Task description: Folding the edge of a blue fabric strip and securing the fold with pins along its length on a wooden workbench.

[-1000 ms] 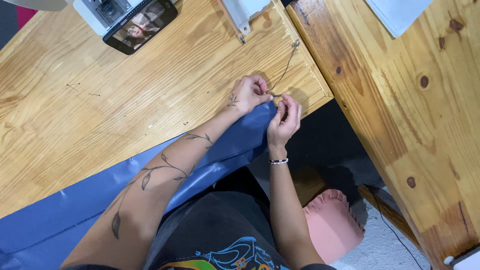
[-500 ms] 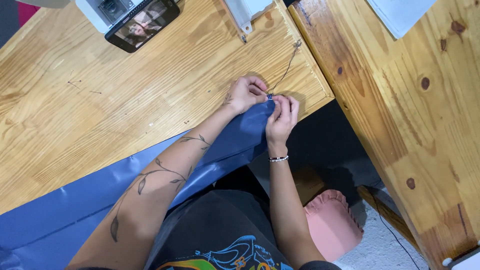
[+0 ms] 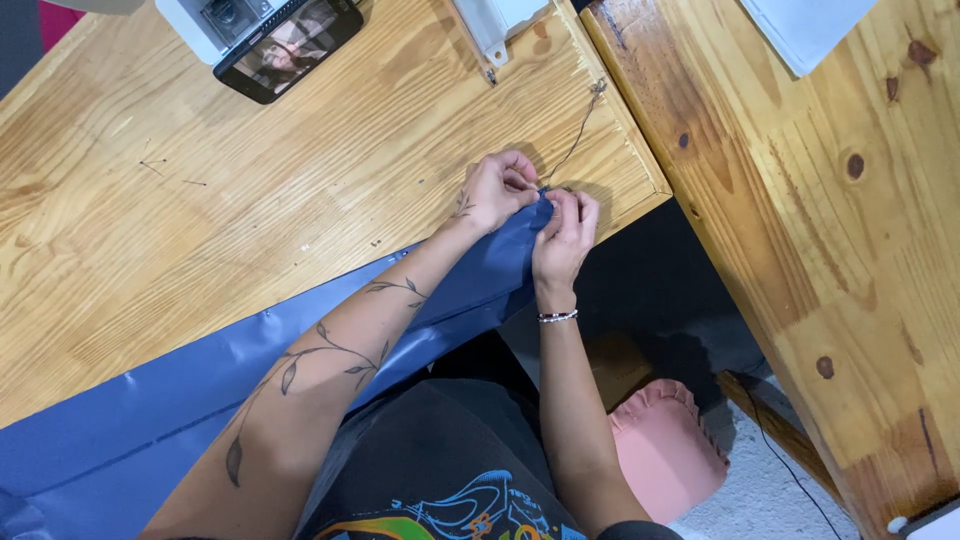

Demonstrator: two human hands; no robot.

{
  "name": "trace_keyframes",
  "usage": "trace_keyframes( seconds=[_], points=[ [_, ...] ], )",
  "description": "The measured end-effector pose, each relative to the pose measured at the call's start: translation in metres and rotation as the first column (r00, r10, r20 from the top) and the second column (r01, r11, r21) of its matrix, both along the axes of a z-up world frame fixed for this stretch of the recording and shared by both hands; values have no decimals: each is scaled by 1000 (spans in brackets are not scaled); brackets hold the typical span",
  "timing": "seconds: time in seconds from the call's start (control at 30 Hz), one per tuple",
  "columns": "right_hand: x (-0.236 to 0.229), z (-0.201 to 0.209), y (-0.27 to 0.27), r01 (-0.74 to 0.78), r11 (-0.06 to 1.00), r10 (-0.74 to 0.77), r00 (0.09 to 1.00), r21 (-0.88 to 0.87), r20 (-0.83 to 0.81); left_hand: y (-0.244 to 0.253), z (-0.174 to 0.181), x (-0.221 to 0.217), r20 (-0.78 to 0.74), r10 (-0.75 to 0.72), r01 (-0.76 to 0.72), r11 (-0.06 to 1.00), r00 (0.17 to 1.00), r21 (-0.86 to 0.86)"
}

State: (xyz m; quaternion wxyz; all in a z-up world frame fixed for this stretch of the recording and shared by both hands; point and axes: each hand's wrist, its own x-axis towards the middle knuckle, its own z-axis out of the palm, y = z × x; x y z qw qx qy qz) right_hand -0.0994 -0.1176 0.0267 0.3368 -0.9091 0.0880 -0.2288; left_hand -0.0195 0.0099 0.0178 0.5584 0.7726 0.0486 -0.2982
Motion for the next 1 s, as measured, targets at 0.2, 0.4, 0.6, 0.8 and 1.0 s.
trace_keyframes(
  seconds=[0.2, 0.4, 0.6, 0.8, 1.0],
  points=[
    [2, 8, 3, 5, 1000, -5, 1000, 25, 4, -1, -4, 2, -19, -6, 6, 1000, 1000, -12],
    [-1, 0, -2, -12, 1000, 13, 1000, -23, 15, 0, -1, 3, 29, -34, 35, 999, 999, -23],
    [4, 10, 1, -61, 998, 62, 993, -18, 99, -4, 21, -2, 154, -83, 70, 994, 985, 83],
    [-2, -4, -2, -50, 999, 52, 989, -22, 137, -4, 23, -4, 183, -52, 41, 997, 982, 68],
    [1, 16, -3, 10, 921, -12, 1000, 389, 1, -3, 31, -6, 176, -53, 44, 997, 983, 56]
  ],
)
